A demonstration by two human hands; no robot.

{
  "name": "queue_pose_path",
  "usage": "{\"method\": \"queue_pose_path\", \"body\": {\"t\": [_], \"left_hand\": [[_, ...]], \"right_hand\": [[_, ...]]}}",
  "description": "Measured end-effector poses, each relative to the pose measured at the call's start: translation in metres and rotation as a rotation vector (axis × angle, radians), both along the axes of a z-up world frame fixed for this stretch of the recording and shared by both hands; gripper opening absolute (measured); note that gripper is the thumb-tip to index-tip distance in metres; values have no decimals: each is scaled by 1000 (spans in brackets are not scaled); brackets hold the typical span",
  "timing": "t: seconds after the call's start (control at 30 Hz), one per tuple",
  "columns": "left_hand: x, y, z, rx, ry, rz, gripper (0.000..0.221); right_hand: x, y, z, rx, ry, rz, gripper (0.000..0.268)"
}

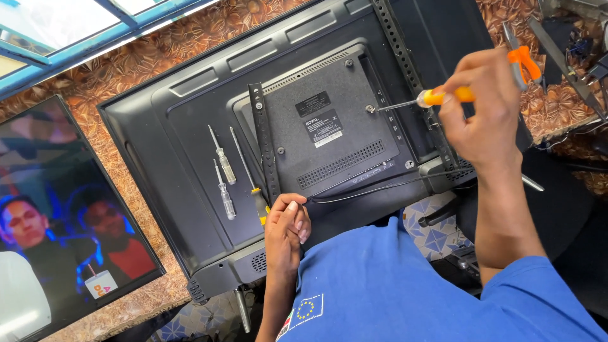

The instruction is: The person uses a screwdriver to remove screws from the back of a television set. They then detach a metal bracket from the television's rear panel.

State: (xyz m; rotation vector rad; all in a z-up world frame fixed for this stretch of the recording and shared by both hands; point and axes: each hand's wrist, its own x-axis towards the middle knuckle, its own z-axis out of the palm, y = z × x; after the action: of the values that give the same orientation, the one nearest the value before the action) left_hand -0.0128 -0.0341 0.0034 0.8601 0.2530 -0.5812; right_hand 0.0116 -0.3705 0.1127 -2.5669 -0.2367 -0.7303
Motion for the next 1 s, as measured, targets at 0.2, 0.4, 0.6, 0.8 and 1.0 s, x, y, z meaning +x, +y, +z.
{"method": "queue_pose_path", "body": {"t": [0.2,0.4,0.6,0.8,1.0], "left_hand": [[0,-1,5,3,-15,-7,15],[-1,5,3,13,10,24,15],[2,8,1,23,-17,30,15],[2,14,10,25,-50,72,15],[-6,27,2,38,8,170,13]], "right_hand": [[3,14,7,-191,168,131,19],[3,15,18,-769,375,-400,50],[23,-1,34,-621,411,242,29],[41,17,53,-591,347,367,46],[32,-4,41,-974,431,-12,13]]}}
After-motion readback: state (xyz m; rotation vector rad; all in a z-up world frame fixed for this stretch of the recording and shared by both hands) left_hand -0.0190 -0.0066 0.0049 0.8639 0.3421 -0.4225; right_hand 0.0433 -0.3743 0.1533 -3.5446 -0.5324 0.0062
